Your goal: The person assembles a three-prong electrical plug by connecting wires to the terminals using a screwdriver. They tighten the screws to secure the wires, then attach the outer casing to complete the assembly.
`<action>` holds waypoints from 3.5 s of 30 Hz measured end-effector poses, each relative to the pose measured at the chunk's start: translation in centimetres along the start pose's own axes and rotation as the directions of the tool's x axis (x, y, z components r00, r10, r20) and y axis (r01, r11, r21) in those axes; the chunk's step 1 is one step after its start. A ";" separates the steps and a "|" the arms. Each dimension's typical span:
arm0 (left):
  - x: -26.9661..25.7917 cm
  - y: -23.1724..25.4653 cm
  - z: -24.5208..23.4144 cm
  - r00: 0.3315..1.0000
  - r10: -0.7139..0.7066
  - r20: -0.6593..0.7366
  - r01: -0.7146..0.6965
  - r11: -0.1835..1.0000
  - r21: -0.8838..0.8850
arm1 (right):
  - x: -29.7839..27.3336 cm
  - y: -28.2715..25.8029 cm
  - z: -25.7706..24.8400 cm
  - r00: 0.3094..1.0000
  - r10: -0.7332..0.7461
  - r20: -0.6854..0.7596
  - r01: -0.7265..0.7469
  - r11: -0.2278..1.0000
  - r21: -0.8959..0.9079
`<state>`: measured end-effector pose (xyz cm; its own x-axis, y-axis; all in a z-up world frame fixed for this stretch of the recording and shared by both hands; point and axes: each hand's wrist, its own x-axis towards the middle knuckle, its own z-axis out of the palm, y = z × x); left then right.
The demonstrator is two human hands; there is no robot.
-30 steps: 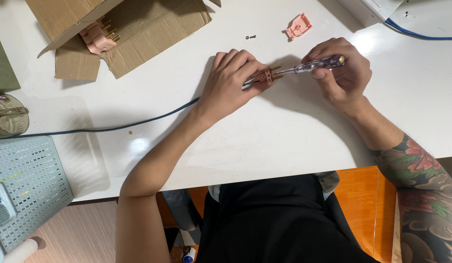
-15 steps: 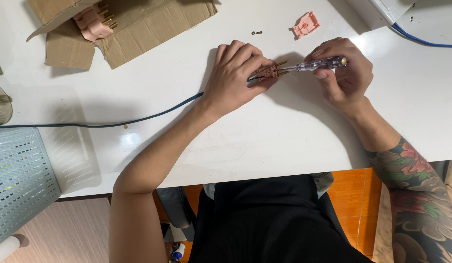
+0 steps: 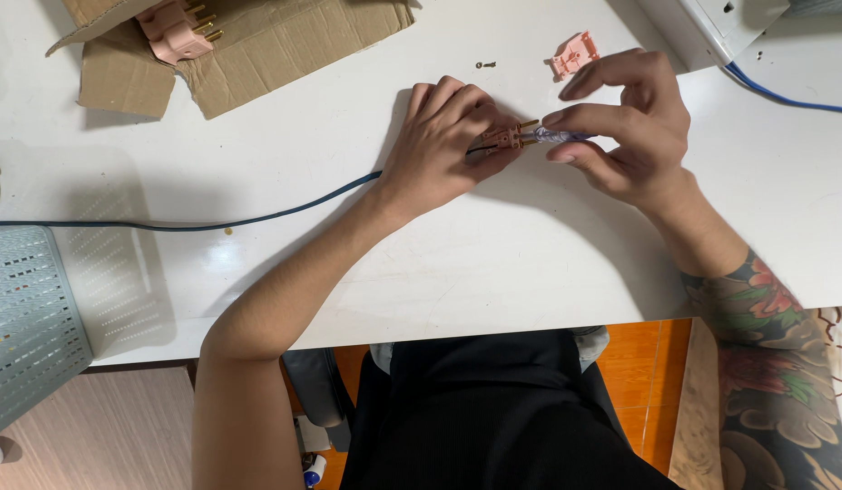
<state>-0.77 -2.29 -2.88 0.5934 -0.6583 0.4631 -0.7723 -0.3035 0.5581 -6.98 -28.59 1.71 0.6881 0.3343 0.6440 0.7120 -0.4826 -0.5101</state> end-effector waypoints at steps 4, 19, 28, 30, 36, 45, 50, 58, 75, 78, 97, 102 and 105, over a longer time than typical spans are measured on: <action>0.2 0.3 -0.2 0.997 -0.056 0.046 0.056 0.998 0.000 | -0.2 0.0 1.4 0.999 0.010 -0.051 -0.008 0.999 0.047; 0.2 0.3 0.2 0.999 -0.045 0.024 0.046 0.999 -0.017 | -2.0 -0.1 1.1 0.987 0.029 -0.158 -0.022 0.999 0.046; 0.2 0.4 0.0 0.998 -0.059 0.028 0.060 0.997 -0.045 | -2.3 -0.2 3.2 0.968 0.053 -0.247 -0.026 0.993 0.112; 0.3 0.4 0.1 0.998 -0.057 0.038 0.056 0.998 0.019 | -2.4 -0.4 3.5 0.961 0.076 -0.265 -0.062 0.996 0.062; 0.2 0.3 -0.1 0.998 -0.045 0.047 0.046 0.999 -0.019 | -1.5 -0.8 3.2 0.967 0.043 -0.252 -0.018 0.995 0.101; 0.1 0.0 0.0 0.997 -0.031 0.069 0.029 0.999 0.028 | -2.0 -0.6 3.1 0.968 0.014 -0.252 0.011 0.995 0.099; 0.3 0.7 -0.3 0.998 -0.061 0.017 0.062 0.998 -0.034 | -2.1 -1.1 3.1 0.951 0.052 -0.303 -0.017 0.993 0.119; 1.3 0.0 -1.9 0.972 -0.232 0.040 0.234 0.972 -0.034 | -1.0 0.8 1.8 0.778 0.131 -0.614 -0.035 0.985 0.167; 7.2 -0.8 0.4 0.970 -0.215 0.115 0.199 0.970 0.136 | -1.2 3.0 0.1 0.684 0.271 -0.677 -0.131 0.959 0.251; 7.1 -1.0 0.6 0.969 -0.228 0.092 0.213 0.965 0.151 | -0.9 2.5 0.1 0.694 0.278 -0.664 -0.132 0.956 0.262; 2.1 1.4 -0.4 0.963 -0.054 0.265 0.043 0.998 0.047 | -1.7 0.7 0.8 0.802 0.363 -0.474 -0.245 0.924 0.294; 0.9 1.0 1.3 0.995 0.010 0.099 -0.025 0.988 0.151 | -2.0 2.2 0.6 0.795 0.326 -0.511 -0.214 0.940 0.267; 1.2 1.3 0.9 0.995 0.044 0.089 -0.059 0.984 0.168 | -1.2 2.4 0.2 0.757 0.337 -0.560 -0.220 0.938 0.268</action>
<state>-1.30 -4.08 -2.24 0.5362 -0.7298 0.4241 -0.8328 -0.3756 0.4066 -6.11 -29.97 -0.42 0.6826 -0.3628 0.6344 0.5540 -0.3092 -0.7730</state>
